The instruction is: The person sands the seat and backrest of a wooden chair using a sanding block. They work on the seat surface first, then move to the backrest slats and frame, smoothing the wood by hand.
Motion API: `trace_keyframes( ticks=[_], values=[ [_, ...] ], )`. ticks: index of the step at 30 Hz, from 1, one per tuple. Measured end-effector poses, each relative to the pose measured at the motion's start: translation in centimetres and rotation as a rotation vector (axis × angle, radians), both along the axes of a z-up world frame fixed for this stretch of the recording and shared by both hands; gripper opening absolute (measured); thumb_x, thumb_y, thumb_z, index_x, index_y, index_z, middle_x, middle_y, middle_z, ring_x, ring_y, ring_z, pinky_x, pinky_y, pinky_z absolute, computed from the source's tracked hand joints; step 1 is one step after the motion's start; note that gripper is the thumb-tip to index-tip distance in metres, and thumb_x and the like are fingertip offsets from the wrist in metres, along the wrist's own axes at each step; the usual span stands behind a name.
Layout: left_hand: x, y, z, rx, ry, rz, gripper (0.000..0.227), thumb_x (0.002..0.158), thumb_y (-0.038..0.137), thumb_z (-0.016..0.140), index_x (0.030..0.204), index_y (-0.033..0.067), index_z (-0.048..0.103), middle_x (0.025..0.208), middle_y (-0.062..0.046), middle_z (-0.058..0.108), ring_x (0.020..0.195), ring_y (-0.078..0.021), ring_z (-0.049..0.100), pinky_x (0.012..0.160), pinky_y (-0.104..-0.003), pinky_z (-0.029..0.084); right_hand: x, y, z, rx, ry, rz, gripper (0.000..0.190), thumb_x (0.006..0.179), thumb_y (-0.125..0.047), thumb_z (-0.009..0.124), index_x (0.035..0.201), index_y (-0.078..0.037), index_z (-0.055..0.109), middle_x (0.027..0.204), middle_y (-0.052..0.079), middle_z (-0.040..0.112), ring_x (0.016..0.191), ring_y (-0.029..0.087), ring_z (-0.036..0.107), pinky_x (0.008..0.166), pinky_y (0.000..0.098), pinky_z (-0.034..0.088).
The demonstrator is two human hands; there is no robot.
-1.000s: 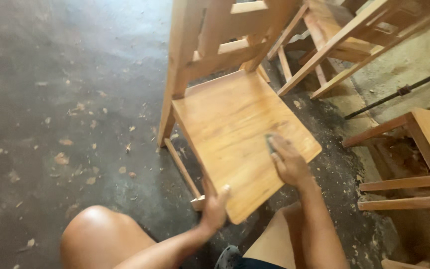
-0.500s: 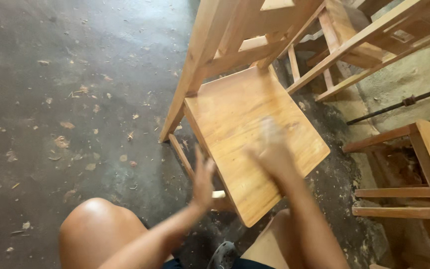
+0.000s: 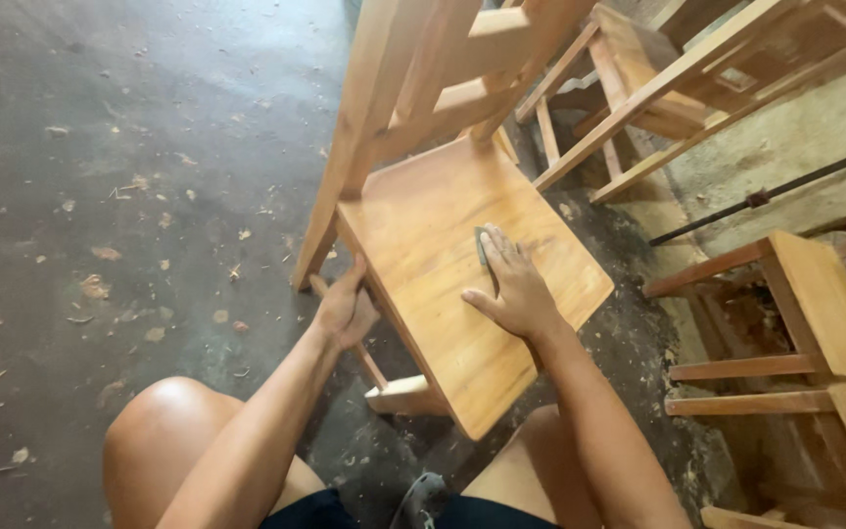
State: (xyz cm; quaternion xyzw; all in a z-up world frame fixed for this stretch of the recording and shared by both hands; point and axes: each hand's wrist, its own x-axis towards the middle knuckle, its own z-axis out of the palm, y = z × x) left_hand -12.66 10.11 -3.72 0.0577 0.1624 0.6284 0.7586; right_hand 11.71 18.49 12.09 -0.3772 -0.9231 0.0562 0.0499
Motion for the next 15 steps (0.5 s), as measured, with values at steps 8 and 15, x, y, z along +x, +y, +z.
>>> trace_keyframes(
  ticks=[8, 15],
  values=[
    [1.3, -3.3, 0.0, 0.026, 0.034, -0.017, 0.057, 0.103, 0.047, 0.042, 0.151, 0.0166, 0.043, 0.151, -0.004, 0.055, 0.137, -0.0262, 0.052, 0.11, -0.054, 0.042, 2.1, 2.7, 0.3, -0.072, 0.077, 0.023, 0.091, 0.086, -0.049, 0.071, 0.156, -0.002, 0.036, 0.163, 0.022, 0.036, 0.153, 0.036, 0.03, 0.125, 0.0483, 0.022],
    [0.9, -3.5, -1.7, -0.008, 0.051, -0.05, 0.051, 0.103, 0.043, 0.048, 0.145, 0.0149, 0.049, 0.144, -0.006, 0.059, 0.131, -0.0259, 0.055, 0.104, -0.054, 0.044, -2.1, 1.6, -0.1, 0.002, 0.203, -0.073, 0.096, 0.085, -0.048, 0.075, 0.156, 0.002, 0.034, 0.162, 0.025, 0.034, 0.151, 0.041, 0.03, 0.123, 0.0457, 0.022]
  ],
)
